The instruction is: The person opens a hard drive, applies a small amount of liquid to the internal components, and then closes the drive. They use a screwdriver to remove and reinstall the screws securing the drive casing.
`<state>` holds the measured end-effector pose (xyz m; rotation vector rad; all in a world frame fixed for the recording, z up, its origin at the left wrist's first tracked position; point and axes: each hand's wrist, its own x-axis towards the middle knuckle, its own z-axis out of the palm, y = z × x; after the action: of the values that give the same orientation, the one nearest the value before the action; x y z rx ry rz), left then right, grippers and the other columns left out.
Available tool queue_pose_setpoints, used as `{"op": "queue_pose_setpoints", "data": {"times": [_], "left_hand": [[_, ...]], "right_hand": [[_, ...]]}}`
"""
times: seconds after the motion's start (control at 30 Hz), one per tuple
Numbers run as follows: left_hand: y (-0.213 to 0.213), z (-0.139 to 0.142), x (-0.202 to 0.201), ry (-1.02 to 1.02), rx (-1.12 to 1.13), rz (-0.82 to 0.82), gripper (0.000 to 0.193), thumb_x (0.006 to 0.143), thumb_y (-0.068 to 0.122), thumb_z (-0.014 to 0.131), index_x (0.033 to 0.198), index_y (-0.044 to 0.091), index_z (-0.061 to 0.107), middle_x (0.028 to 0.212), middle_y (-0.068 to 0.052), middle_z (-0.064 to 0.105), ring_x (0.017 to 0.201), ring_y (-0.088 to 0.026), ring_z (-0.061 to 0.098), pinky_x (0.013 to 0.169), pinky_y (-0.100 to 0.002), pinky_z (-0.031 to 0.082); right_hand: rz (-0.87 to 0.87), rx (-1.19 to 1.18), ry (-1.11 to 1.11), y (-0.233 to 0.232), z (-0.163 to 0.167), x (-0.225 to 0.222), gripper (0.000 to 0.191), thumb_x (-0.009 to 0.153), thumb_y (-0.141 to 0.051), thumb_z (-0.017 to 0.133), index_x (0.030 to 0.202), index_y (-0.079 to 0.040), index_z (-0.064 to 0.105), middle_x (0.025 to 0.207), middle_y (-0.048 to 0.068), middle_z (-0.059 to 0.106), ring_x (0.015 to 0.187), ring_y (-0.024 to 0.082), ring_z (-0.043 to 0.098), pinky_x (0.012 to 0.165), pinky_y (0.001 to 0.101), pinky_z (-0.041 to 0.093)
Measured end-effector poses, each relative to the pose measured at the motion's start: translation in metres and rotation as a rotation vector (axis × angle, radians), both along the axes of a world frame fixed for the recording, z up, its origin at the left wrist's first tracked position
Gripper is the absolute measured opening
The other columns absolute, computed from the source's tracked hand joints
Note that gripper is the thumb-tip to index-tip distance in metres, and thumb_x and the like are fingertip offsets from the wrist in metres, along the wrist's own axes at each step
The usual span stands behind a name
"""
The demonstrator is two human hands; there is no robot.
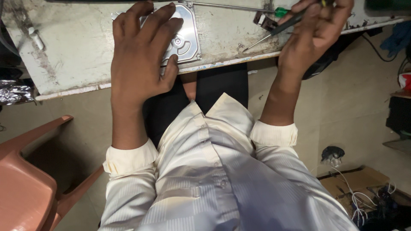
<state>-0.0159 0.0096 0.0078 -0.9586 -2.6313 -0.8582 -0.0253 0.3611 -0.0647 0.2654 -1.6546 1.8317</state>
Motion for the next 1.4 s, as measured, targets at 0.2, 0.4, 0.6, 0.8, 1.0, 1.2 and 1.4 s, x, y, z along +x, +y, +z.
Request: {"op": "queue_pose_setpoints", "data": {"times": [0.2,0.4,0.6,0.8,1.0,1.2,1.4], "left_hand": [[-0.004,-0.002,0.000,0.009,0.016,-0.017,0.055,0.087,0.023,0.068,0.138,0.004,0.061,0.150,-0.012,0.054,0.139,-0.037,0.043,0.119,-0.053,0.031],[-0.011,-0.004,0.002,0.012,0.022,-0.028,0.051,0.089,0.023,0.068,0.137,0.006,0.062,0.151,-0.011,0.053,0.138,-0.037,0.043,0.121,-0.053,0.031],[-0.008,-0.004,-0.001,-0.004,0.013,-0.028,0.052,0.088,0.025,0.068,0.135,0.005,0.062,0.150,-0.012,0.054,0.140,-0.039,0.042,0.121,-0.054,0.031],[-0.006,-0.003,-0.004,-0.018,0.001,-0.013,0.052,0.086,0.026,0.067,0.134,0.005,0.063,0.151,-0.012,0.054,0.141,-0.038,0.041,0.121,-0.055,0.030],[-0.004,-0.002,-0.005,-0.032,0.003,-0.009,0.052,0.086,0.026,0.068,0.132,0.005,0.064,0.150,-0.012,0.054,0.141,-0.038,0.042,0.120,-0.054,0.031],[-0.004,-0.002,-0.003,-0.015,0.011,-0.008,0.051,0.087,0.025,0.068,0.133,0.004,0.064,0.150,-0.012,0.054,0.141,-0.038,0.041,0.120,-0.053,0.031],[-0.007,-0.002,0.000,-0.002,0.031,-0.015,0.054,0.084,0.025,0.068,0.134,0.004,0.063,0.150,-0.012,0.054,0.143,-0.040,0.042,0.120,-0.054,0.031]], "right_hand": [[-0.023,0.176,-0.047,-0.008,0.005,0.007,0.038,0.120,-0.010,0.058,0.154,-0.008,0.040,0.101,0.019,0.070,0.076,0.020,0.063,0.069,0.0339,0.058],[0.030,0.034,-0.003,-0.008,-0.001,-0.002,0.040,0.119,-0.014,0.060,0.154,-0.011,0.042,0.102,0.018,0.069,0.077,0.020,0.063,0.066,0.0357,0.059],[0.027,0.017,-0.009,0.001,-0.003,-0.001,0.036,0.118,-0.014,0.061,0.149,-0.008,0.045,0.103,0.017,0.068,0.079,0.019,0.063,0.067,0.0348,0.057],[0.072,0.122,-0.092,-0.002,0.003,0.000,0.033,0.120,-0.010,0.060,0.149,-0.005,0.045,0.106,0.017,0.067,0.078,0.018,0.061,0.066,0.0346,0.060],[0.068,0.196,-0.112,-0.005,0.009,0.000,0.037,0.118,-0.009,0.059,0.151,-0.007,0.040,0.103,0.019,0.070,0.080,0.020,0.068,0.069,0.0345,0.059],[0.096,0.115,-0.047,-0.004,0.007,-0.005,0.036,0.117,-0.012,0.060,0.148,-0.007,0.044,0.100,0.019,0.069,0.080,0.022,0.067,0.069,0.0389,0.064],[0.073,0.099,-0.050,-0.010,0.010,0.002,0.033,0.114,-0.016,0.067,0.139,-0.005,0.048,0.101,0.017,0.067,0.084,0.021,0.066,0.070,0.0372,0.063]]}}
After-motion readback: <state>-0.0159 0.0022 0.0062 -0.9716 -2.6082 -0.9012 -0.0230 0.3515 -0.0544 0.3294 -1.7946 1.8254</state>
